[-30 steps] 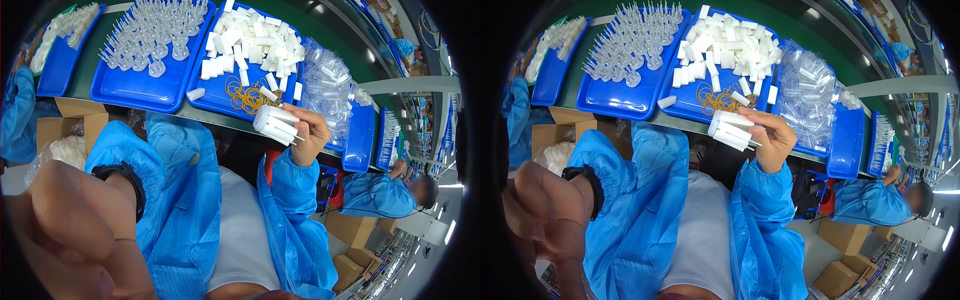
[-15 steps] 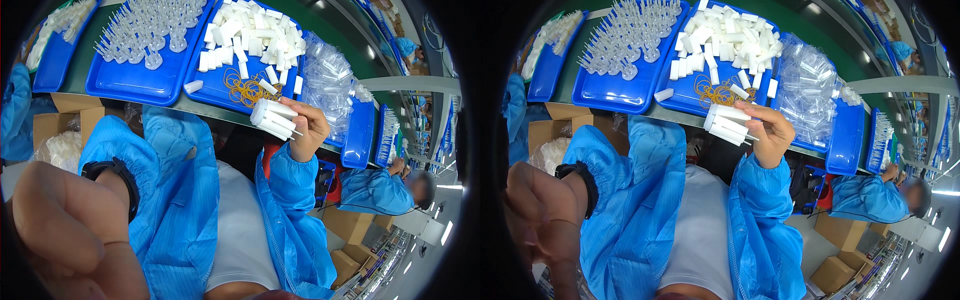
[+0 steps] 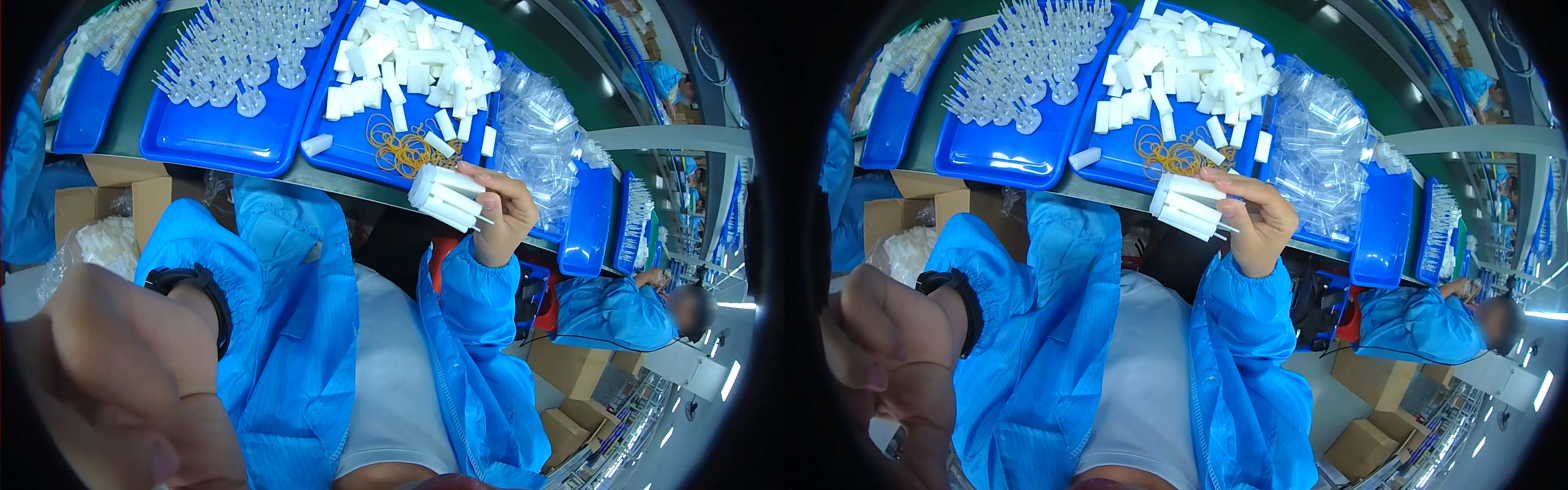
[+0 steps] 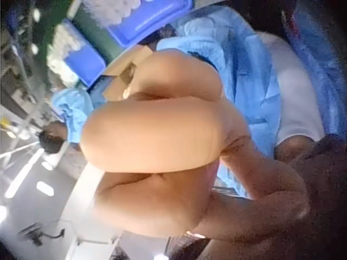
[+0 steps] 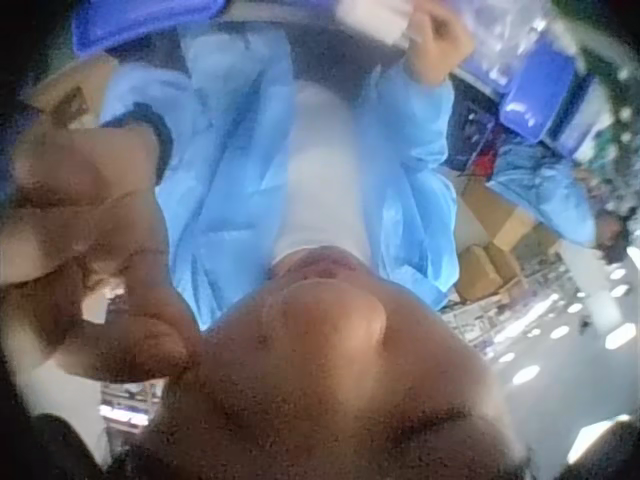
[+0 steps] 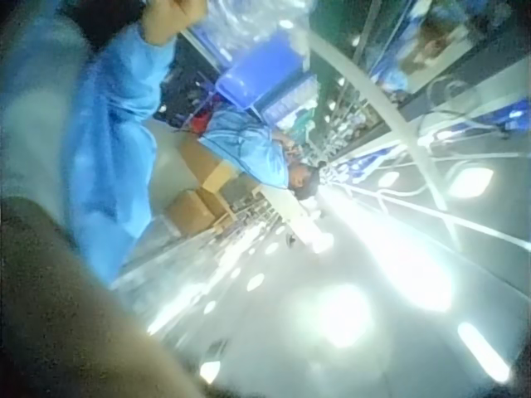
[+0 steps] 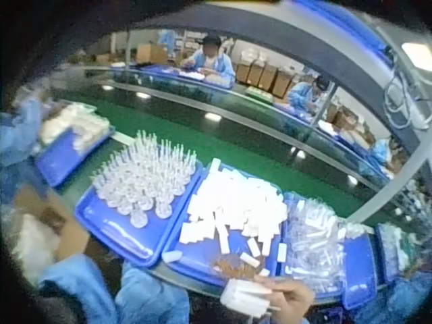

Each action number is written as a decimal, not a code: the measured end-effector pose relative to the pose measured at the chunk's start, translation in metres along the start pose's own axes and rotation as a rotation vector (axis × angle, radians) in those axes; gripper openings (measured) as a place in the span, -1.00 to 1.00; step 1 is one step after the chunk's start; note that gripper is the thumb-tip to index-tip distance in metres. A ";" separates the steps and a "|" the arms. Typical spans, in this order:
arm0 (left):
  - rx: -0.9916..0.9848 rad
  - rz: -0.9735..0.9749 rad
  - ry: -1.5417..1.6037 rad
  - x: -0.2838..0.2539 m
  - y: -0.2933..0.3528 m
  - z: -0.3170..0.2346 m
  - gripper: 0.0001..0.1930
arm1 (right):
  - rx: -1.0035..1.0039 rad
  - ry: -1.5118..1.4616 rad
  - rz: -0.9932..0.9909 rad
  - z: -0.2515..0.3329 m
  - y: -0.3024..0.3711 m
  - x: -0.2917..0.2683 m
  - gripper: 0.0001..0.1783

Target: The person assembles components by fitting foam blocks around a plastic base, sliding clear plastic covers over them, and securing the assembled bundles with rubber bands.

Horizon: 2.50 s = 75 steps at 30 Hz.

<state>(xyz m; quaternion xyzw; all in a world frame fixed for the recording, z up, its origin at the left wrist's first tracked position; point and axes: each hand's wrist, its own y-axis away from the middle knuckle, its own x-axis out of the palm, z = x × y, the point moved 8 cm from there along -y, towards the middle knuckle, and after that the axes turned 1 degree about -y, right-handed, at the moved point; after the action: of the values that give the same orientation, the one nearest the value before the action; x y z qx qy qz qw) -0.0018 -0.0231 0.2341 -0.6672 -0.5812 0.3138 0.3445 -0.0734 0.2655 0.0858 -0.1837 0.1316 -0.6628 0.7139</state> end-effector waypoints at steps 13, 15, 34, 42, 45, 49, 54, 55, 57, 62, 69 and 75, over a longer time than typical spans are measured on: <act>-0.336 -0.302 -0.113 0.002 0.023 0.095 -0.80 | 0.006 0.030 -0.019 -0.002 0.001 -0.007 -0.83; -0.346 -0.292 -0.141 0.001 0.026 0.098 -0.79 | 0.018 0.028 -0.030 -0.004 0.001 -0.008 -0.85; -0.542 -0.237 -0.082 0.014 0.044 0.126 -0.76 | 0.011 0.052 -0.023 -0.002 0.000 -0.008 -0.85; -0.619 -0.269 -0.031 0.030 0.065 0.159 -0.77 | -0.012 0.025 -0.081 0.002 -0.003 -0.013 -0.82; -0.631 -0.221 -0.007 0.039 0.061 0.159 -0.70 | -0.009 0.045 -0.073 0.002 -0.002 -0.013 -0.81; -0.647 -0.152 0.036 0.049 0.073 0.169 -0.88 | 0.000 0.013 -0.085 0.002 -0.003 -0.012 -0.81; -0.808 0.037 0.062 0.055 0.094 0.182 -0.83 | 0.037 -0.037 -0.062 -0.003 -0.003 -0.008 -0.82; -0.810 -0.014 0.182 0.062 0.096 0.183 -0.84 | 0.034 -0.034 -0.068 -0.002 -0.003 -0.007 -0.82; -0.820 -0.021 0.409 0.083 0.102 0.181 -0.70 | 0.100 -0.027 -0.032 -0.006 -0.002 -0.002 -0.83; -0.886 0.112 0.599 0.112 0.116 0.177 -0.57 | 0.074 0.084 0.098 -0.013 -0.003 0.008 -0.74; -0.966 0.075 0.577 0.109 0.128 0.183 -0.54 | 0.031 0.185 0.192 -0.003 -0.004 0.006 -0.71; -1.054 -0.142 0.613 0.091 0.136 0.190 -0.56 | -0.021 1.086 0.205 0.029 -0.016 -0.043 -0.62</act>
<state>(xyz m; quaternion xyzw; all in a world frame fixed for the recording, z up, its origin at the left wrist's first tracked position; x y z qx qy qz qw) -0.0702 0.0735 0.0129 -0.7674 -0.5756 -0.2456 0.1396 -0.0787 0.3098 0.1168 0.1911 0.5049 -0.5881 0.6022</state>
